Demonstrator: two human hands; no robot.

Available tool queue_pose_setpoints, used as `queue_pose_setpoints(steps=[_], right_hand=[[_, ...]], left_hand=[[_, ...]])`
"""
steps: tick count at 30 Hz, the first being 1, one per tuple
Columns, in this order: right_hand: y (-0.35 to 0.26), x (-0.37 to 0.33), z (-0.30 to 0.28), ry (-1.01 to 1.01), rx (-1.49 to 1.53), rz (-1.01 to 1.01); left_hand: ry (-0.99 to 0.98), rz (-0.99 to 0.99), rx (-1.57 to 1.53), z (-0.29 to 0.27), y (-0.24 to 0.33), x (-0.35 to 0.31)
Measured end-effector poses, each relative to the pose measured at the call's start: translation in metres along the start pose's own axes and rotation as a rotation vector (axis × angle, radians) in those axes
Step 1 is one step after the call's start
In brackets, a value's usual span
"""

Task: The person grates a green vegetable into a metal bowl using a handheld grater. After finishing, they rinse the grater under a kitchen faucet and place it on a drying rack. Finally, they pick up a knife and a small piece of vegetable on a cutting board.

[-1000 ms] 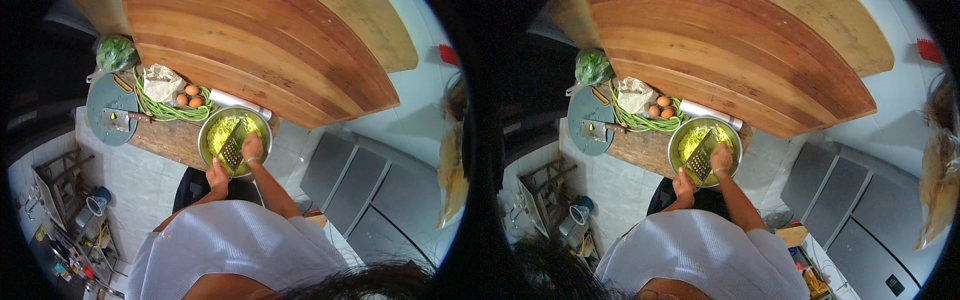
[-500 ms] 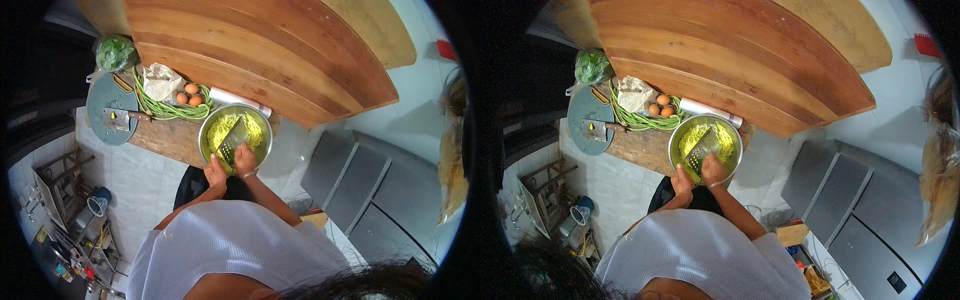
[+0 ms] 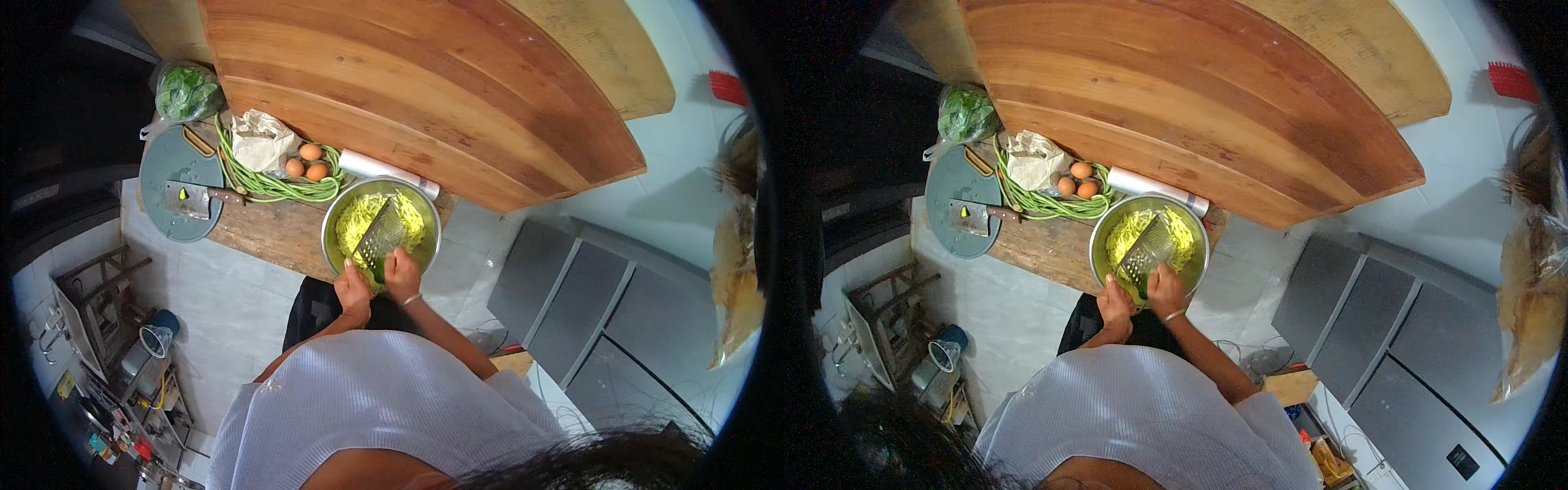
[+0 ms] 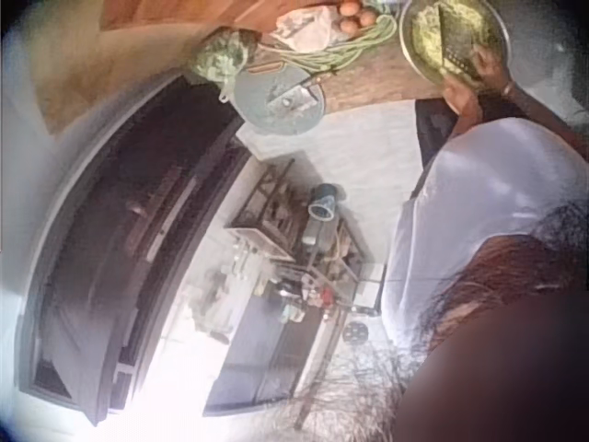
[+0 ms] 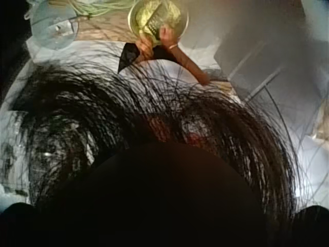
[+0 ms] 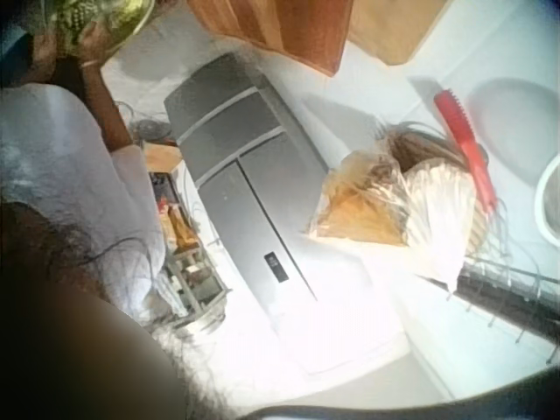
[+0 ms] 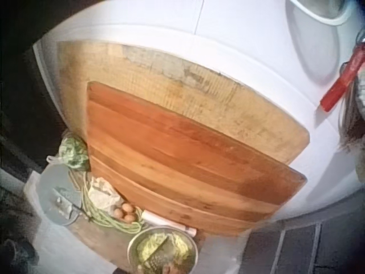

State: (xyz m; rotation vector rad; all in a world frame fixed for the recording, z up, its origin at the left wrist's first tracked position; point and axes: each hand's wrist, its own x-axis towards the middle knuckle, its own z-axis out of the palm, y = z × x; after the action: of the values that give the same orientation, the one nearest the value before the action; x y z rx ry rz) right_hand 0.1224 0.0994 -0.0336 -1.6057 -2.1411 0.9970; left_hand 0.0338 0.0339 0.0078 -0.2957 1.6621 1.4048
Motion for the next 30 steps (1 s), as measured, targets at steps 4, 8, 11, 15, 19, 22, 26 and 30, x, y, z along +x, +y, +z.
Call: queue_pose_setpoints(steps=[4, 8, 11, 15, 19, 22, 26, 30], right_hand=[[0.000, 0.012, 0.007, -0.033, -0.074, 0.078], [0.038, 0.066, 0.032, 0.114, -0.182, 0.170], [0.054, 0.086, 0.032, 0.092, -0.237, 0.293], [0.013, 0.033, 0.012, 0.024, -0.001, 0.120], [-0.015, -0.001, 0.005, 0.026, 0.052, 0.014], [0.000, 0.025, 0.020, -0.018, -0.048, 0.160], [0.014, 0.048, 0.037, -0.020, -0.191, 0.244], [0.023, 0.083, 0.042, 0.061, -0.233, 0.338]], left_hand=[[-0.039, -0.016, -0.018, 0.001, 0.005, -0.004], [-0.026, -0.036, -0.075, 0.010, 0.006, -0.006], [-0.077, 0.018, -0.055, 0.014, 0.013, -0.005], [-0.051, -0.004, -0.039, 0.003, 0.012, 0.000], [-0.029, -0.004, 0.011, 0.000, 0.000, 0.001], [0.015, 0.010, 0.028, -0.003, -0.002, 0.003], [0.162, -0.048, 0.069, -0.008, -0.002, 0.008], [0.082, -0.030, 0.049, -0.006, 0.006, 0.010]])
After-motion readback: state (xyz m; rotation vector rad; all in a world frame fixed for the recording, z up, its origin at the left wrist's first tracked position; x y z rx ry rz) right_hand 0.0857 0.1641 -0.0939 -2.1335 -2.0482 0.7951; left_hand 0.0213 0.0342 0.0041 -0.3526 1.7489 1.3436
